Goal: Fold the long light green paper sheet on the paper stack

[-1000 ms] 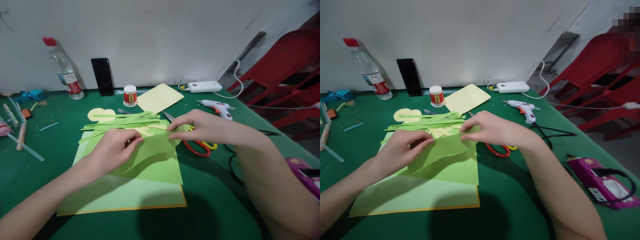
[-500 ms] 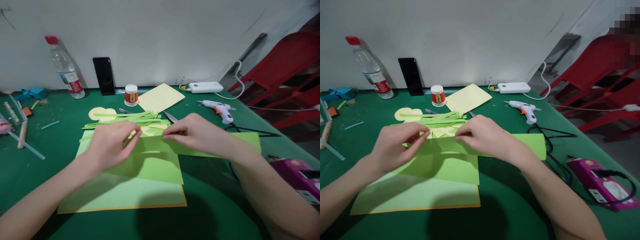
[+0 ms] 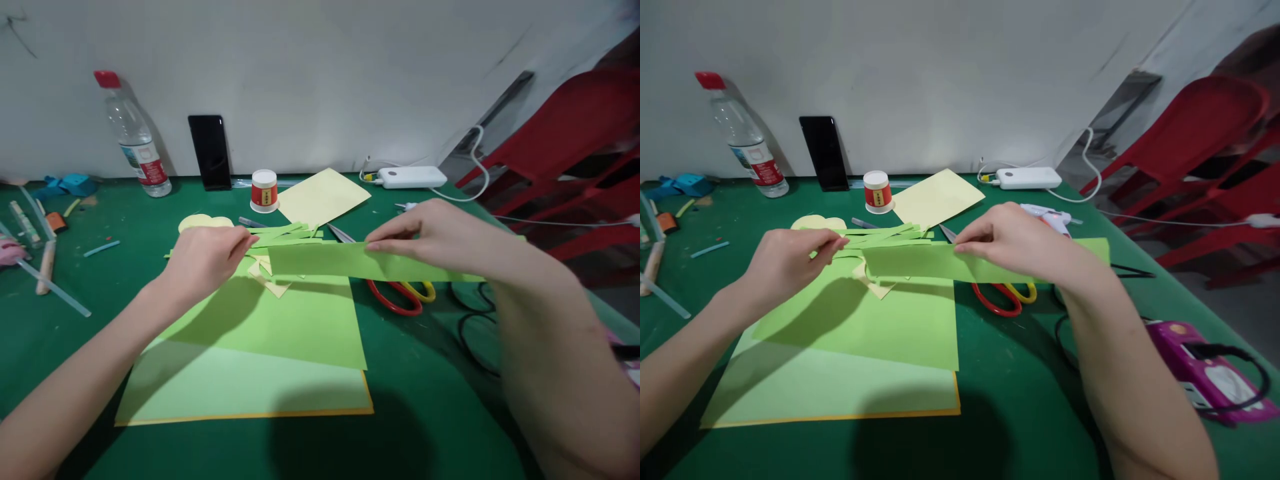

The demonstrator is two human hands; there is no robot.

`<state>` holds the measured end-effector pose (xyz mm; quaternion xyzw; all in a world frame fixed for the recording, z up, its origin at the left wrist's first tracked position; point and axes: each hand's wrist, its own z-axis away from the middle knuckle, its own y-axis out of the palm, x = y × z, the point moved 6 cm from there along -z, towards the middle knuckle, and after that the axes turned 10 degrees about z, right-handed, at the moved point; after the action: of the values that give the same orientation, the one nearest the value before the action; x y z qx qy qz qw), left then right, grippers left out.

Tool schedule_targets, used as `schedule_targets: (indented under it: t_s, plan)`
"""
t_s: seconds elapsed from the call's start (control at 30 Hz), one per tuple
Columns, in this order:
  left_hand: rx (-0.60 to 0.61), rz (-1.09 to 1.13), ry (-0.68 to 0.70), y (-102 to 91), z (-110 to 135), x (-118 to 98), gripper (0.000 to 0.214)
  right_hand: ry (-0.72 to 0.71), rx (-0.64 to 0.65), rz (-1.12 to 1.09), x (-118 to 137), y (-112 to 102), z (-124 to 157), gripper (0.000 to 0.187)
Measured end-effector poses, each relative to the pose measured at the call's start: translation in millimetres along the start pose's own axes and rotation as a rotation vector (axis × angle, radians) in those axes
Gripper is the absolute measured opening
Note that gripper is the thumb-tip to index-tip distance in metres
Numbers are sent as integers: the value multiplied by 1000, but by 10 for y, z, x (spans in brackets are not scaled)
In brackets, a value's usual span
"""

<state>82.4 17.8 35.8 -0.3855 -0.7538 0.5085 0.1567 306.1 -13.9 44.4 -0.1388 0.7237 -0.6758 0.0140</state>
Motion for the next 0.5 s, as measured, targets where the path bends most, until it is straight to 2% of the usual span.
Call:
schedule_targets:
  t_s: [0.07,0.13,0.23,0.3,0.5]
  plan:
    - [-36,77,3,1,6,-43,29,23,97,-6,74,93,-9,22]
    - [-36,214,79,48,42,-190,21,-32,157,-18,276,185,9,23]
    - [46,352,165,163,128,-445,20,-172,148,-21,630,276,86,24]
    - [105,434,184,214,176,-571,16,-217,117,-12,774,305,149,24]
    - [61,538,212,128,193,-694,13,-177,31,-29,817,254,239,23]
